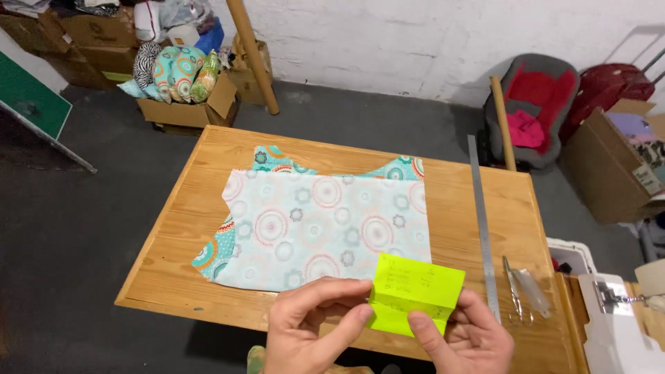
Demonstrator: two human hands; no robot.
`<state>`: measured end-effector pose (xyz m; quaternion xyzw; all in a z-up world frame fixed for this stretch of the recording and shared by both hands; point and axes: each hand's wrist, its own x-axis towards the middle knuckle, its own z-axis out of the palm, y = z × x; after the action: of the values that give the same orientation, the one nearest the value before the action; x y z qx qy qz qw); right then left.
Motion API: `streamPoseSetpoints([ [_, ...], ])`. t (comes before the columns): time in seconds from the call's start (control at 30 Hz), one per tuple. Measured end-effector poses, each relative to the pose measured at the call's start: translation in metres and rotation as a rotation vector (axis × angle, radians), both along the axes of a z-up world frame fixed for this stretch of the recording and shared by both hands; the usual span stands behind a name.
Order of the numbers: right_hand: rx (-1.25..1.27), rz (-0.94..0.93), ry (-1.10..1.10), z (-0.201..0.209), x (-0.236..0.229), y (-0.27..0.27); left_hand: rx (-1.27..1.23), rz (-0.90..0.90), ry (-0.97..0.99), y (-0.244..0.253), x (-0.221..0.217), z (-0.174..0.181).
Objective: Measuring and aligning fabric pieces on a work table using a metal ruler and referring to written notes.
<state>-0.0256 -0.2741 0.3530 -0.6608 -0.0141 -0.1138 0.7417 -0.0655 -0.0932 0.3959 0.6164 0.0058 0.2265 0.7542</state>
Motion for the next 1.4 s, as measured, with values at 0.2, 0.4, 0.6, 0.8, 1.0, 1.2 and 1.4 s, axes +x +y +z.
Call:
streamPoseSetpoints([
  [0.2, -0.017, 0.12, -0.035, 0.004, 0.003, 0.023, 0.037, 0.046, -0.041, 0.025, -0.011, 0.004],
  [0.4, -0.003, 0.105, -0.045, -0.004, -0.001, 0.024, 0.103, 0.069, -0.069, 0.028, -0.011, 0.005],
  [0.6, -0.016, -0.048, -0.055, -0.003, -0.004, 0.021, 0.28, -0.049, -0.171, 0.029, -0.001, 0.009],
  [0.8, 0.092, 0.136, -0.068, -0.001, -0.001, 0.021, 0.34, -0.146, -0.207, 0.033, 0.001, 0.011],
  [1.0, 0.166, 0.262, -0.053, 0.014, -0.004, 0.028, 0.237, -0.142, -0.157, 0.027, 0.002, 0.014],
  [1.2, 0.213, 0.233, 0.069, 0.019, -0.005, 0.031, -0.005, -0.139, 0.037, 0.028, 0.0, 0.004],
  [1.4, 0.179, 0.25, 0.027, 0.017, -0.008, 0.029, -0.028, -0.182, 0.007, 0.029, -0.004, 0.004],
])
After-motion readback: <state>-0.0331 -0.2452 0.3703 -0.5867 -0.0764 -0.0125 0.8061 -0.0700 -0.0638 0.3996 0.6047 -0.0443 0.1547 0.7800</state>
